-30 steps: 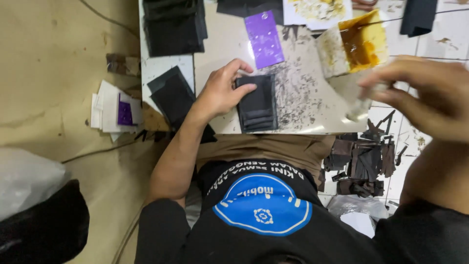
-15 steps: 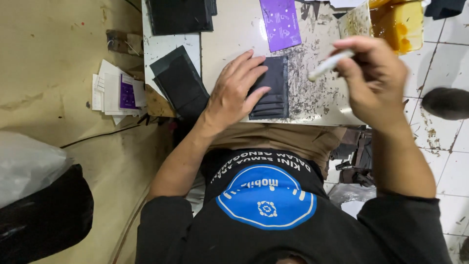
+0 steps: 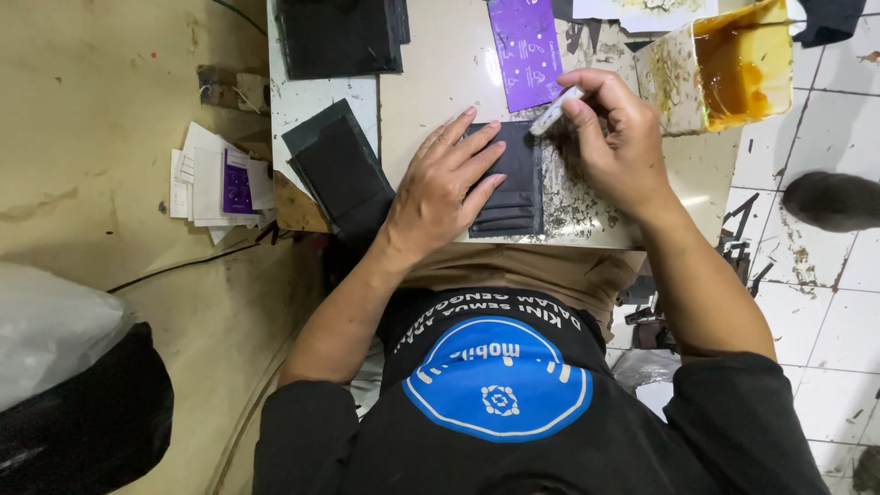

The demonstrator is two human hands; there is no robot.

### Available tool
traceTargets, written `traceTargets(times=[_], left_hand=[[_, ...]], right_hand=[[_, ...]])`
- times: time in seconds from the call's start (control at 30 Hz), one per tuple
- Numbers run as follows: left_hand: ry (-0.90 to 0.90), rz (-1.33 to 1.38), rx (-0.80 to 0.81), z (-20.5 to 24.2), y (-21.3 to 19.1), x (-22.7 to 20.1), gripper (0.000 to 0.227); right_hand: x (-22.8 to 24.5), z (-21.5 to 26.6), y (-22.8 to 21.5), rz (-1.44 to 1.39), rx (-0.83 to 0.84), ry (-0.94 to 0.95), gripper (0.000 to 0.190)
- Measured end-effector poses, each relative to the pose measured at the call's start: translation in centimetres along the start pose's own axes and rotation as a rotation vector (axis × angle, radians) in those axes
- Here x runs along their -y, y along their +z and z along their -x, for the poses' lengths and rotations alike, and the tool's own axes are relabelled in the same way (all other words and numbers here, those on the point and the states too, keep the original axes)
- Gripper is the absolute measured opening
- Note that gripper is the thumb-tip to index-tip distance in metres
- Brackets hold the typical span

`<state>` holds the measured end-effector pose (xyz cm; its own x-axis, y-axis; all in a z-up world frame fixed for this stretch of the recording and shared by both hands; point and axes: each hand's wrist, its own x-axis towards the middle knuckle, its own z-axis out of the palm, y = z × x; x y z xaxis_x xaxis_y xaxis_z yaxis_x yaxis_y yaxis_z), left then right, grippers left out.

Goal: Applying glue to small leather components and assembling them together on a workbench.

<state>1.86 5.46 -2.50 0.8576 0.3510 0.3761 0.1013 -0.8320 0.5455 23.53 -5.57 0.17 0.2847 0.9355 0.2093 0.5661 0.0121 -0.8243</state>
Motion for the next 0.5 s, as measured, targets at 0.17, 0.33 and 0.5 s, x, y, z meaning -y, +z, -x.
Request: traceTargets(times=[0.17,0.33,0.5], left_hand=[[0.014,-0.011,-0.004,0.0,-0.1,0.1,0.034],[0.007,-0.036,0.020,-0.1,-0.2,0.0,0.038],[-0.002,-0.027,0.007,-0.2,-0.4,-0.2,0.039]], right_hand=[[-0.1,-0.6,0.6,0.023,0.015,-0.031,0.019],[0.7,-1.1,0.6,0.035,0.002,-0.034,0.021],[0.1,-1.0,0.8,0.035,0.025,-0.054,0.020]])
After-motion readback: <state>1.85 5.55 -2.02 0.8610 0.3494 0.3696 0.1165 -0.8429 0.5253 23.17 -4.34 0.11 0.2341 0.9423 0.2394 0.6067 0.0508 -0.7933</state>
